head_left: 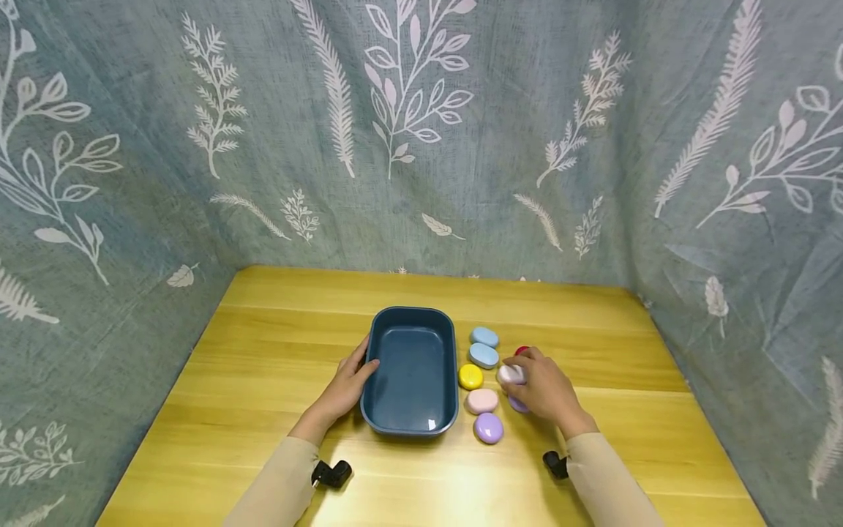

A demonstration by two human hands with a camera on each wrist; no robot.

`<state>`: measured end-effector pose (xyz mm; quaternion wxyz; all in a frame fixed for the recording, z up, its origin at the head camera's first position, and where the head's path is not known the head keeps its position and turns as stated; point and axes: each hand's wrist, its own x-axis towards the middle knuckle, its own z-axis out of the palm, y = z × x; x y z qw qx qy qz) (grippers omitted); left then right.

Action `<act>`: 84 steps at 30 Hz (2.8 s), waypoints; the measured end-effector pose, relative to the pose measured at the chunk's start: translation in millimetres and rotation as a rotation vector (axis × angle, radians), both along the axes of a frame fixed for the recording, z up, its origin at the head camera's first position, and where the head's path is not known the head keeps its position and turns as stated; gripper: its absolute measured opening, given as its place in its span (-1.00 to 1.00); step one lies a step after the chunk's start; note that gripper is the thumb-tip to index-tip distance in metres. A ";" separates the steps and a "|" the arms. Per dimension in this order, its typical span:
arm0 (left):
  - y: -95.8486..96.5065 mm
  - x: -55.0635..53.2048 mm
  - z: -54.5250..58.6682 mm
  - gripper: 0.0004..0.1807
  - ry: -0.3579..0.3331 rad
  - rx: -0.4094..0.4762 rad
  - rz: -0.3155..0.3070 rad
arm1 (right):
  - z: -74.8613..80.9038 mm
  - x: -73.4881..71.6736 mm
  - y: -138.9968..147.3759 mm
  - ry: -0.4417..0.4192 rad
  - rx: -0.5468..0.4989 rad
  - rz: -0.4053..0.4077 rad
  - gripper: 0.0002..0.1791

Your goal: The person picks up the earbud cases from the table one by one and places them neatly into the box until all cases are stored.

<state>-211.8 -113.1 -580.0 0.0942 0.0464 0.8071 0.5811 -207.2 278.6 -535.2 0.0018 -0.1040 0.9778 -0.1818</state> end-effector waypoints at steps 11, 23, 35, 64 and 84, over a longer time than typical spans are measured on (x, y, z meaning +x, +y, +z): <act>-2.5 -0.1 0.2 -0.33 0.017 0.018 0.003 | 1.2 -1.6 -5.8 0.014 0.019 -0.003 -0.56; -2.1 1.8 -0.7 -0.33 0.023 0.035 -0.009 | -4.1 1.0 -4.9 0.038 -0.004 -0.015 -0.58; -1.3 0.9 -0.8 -0.34 0.037 -0.002 0.004 | 3.6 3.0 -8.0 0.034 -0.074 -0.039 -0.57; -3.8 -2.0 -4.6 -0.31 0.018 -0.025 0.000 | 31.9 4.6 -38.4 0.111 -0.136 0.003 -0.53; -3.7 -1.7 -3.4 -0.30 0.015 -0.018 -0.003 | 55.7 8.2 -66.8 0.105 -0.165 0.054 -0.47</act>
